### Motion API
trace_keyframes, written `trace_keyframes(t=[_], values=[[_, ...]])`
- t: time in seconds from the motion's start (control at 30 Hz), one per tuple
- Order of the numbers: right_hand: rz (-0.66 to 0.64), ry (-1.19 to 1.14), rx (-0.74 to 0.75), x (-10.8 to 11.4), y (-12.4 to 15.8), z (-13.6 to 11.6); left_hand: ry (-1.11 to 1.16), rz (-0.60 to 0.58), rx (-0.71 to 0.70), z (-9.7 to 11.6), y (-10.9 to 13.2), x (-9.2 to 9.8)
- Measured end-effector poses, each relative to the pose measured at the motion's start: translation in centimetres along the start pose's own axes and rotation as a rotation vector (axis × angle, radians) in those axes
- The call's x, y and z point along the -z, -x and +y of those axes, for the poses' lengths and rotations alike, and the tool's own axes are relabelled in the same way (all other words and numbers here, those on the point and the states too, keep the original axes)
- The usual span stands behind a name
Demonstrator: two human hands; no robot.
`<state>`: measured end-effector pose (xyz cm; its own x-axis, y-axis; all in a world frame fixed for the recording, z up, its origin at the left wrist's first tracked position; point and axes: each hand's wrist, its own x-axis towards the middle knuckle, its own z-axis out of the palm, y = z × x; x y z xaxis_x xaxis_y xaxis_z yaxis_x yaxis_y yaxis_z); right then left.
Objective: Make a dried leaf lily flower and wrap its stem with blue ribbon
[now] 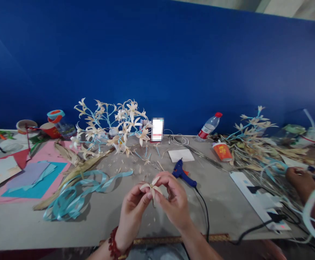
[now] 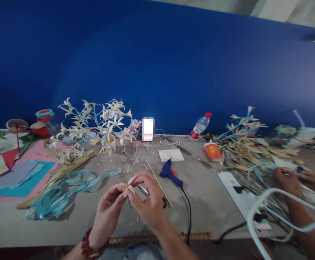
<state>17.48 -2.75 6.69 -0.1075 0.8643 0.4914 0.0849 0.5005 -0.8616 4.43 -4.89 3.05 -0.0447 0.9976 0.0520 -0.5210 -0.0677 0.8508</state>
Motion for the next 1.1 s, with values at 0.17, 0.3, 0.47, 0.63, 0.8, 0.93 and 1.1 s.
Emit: trace_keyframes(t=[0.17,0.3,0.47,0.63,0.8,0.93,1.1], values=[[-0.012,0.001,-0.001,0.08,0.11,-0.04,0.003,-0.018,0.000,-0.01,0.15,0.04],[-0.015,0.004,0.001,0.05,0.08,-0.05,0.001,-0.017,0.001,0.14,0.15,-0.09],[-0.008,0.012,0.021,0.04,0.09,-0.11,0.003,-0.004,0.000,0.02,0.11,-0.13],[0.001,0.012,0.028,-0.01,0.01,-0.15,-0.037,-0.012,-0.027,-0.25,0.03,0.00],[-0.005,0.010,0.029,-0.05,-0.08,-0.06,-0.131,-0.021,-0.086,0.12,-0.05,-0.19],[0.001,0.006,0.030,-0.08,-0.09,-0.08,-0.161,-0.031,-0.094,0.40,-0.11,-0.35],[-0.008,-0.001,0.027,-0.04,-0.06,-0.13,-0.170,-0.031,-0.082,0.35,-0.12,-0.27]])
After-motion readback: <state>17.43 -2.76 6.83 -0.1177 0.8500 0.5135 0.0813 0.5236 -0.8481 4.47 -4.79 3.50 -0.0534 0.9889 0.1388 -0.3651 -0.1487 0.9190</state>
